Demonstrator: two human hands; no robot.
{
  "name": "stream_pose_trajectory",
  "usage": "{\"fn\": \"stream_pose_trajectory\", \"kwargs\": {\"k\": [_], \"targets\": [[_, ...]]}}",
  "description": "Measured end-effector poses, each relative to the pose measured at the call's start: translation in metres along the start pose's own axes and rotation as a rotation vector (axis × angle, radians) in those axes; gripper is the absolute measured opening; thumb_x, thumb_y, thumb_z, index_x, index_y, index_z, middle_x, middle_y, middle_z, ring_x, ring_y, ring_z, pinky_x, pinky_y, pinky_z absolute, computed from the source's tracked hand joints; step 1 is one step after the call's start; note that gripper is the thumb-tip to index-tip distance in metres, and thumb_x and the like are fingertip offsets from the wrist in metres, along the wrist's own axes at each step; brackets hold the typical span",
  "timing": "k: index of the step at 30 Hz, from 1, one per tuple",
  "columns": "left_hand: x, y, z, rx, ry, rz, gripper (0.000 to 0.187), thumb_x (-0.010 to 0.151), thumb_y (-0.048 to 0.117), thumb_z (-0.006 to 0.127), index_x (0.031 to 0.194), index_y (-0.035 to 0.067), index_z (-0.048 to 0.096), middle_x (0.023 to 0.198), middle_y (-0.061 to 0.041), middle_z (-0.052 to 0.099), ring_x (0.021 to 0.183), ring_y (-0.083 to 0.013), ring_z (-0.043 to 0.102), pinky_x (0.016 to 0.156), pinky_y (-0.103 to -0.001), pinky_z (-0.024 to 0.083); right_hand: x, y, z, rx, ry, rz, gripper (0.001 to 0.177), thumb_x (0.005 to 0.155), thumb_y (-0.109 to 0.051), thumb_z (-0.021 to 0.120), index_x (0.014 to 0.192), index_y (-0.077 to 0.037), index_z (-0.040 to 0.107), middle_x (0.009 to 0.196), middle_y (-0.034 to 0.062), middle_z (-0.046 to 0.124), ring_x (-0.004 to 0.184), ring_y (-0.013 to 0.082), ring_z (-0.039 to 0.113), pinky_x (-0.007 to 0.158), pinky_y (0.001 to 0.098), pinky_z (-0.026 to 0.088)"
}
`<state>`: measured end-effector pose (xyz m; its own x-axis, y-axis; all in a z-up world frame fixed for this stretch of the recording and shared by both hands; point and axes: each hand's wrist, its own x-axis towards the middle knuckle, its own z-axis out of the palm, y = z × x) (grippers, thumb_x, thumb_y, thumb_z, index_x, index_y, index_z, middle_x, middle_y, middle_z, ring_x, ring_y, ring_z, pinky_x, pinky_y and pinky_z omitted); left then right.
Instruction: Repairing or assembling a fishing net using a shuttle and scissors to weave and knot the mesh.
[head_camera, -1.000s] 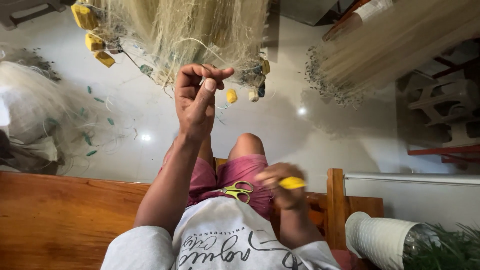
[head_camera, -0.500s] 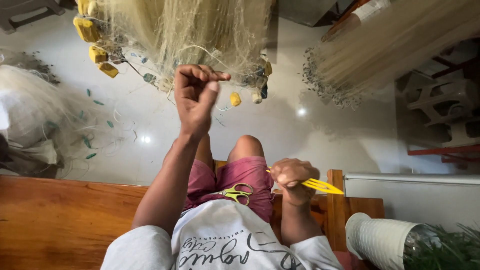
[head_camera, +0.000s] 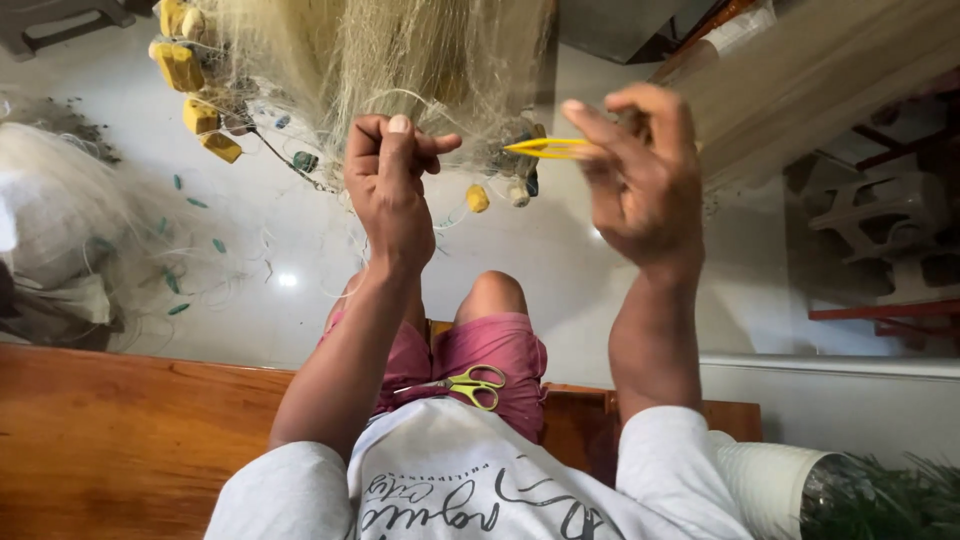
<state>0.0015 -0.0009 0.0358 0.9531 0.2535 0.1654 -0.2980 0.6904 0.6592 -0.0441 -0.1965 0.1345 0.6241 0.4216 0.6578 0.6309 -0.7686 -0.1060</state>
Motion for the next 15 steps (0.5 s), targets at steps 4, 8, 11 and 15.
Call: {"fn": "stream_pose_trajectory", "kwargs": {"k": [4, 8, 11, 15], "targets": [[-0.004, 0.005, 0.004, 0.040, -0.026, 0.065, 0.018, 0.099, 0.023, 0.053, 0.088, 0.013, 0.044, 0.071, -0.013, 0.066, 0.072, -0.0202, 0.067, 0.066, -0.028, 0.043, 0.023, 0.005, 0.013, -0.089, -0.011, -0.112, 0.022, 0.105, -0.018, 0.070, 0.117, -0.001, 0.076, 0.103, 0.0148, 0.053, 0.089, 0.0295, 0.052, 0.077, 0.0398, 0.043], [-0.004, 0.004, 0.006, 0.020, -0.020, 0.051, 0.015, 0.100, 0.021, 0.052, 0.090, 0.012, 0.046, 0.068, -0.011, 0.066, 0.074, -0.0215, 0.072, 0.065, -0.027, 0.044, 0.034, 0.011, 0.030, -0.045, -0.037, -0.111, 0.017, 0.101, -0.015, 0.075, 0.105, 0.002, 0.077, 0.095, 0.0129, 0.056, 0.086, 0.0274, 0.053, 0.075, 0.0379, 0.047], [-0.001, 0.004, 0.011, -0.137, -0.014, -0.067, 0.015, 0.099, 0.021, 0.053, 0.089, 0.011, 0.047, 0.063, -0.006, 0.058, 0.072, -0.0249, 0.074, 0.062, -0.026, 0.042, 0.040, 0.015, 0.044, 0.184, -0.040, -0.031, 0.022, 0.103, -0.019, 0.068, 0.099, 0.002, 0.075, 0.094, 0.0136, 0.057, 0.079, 0.0221, 0.060, 0.066, 0.0320, 0.054], [0.007, -0.001, 0.016, -0.294, -0.023, -0.235, 0.013, 0.096, 0.012, 0.052, 0.084, 0.008, 0.049, 0.064, -0.009, 0.058, 0.069, -0.0271, 0.072, 0.056, -0.025, 0.041, 0.036, 0.017, 0.070, 0.428, 0.026, -0.016, 0.031, 0.103, -0.034, 0.063, 0.119, -0.008, 0.057, 0.103, 0.0094, 0.051, 0.090, 0.0186, 0.054, 0.076, 0.0302, 0.052]]}}
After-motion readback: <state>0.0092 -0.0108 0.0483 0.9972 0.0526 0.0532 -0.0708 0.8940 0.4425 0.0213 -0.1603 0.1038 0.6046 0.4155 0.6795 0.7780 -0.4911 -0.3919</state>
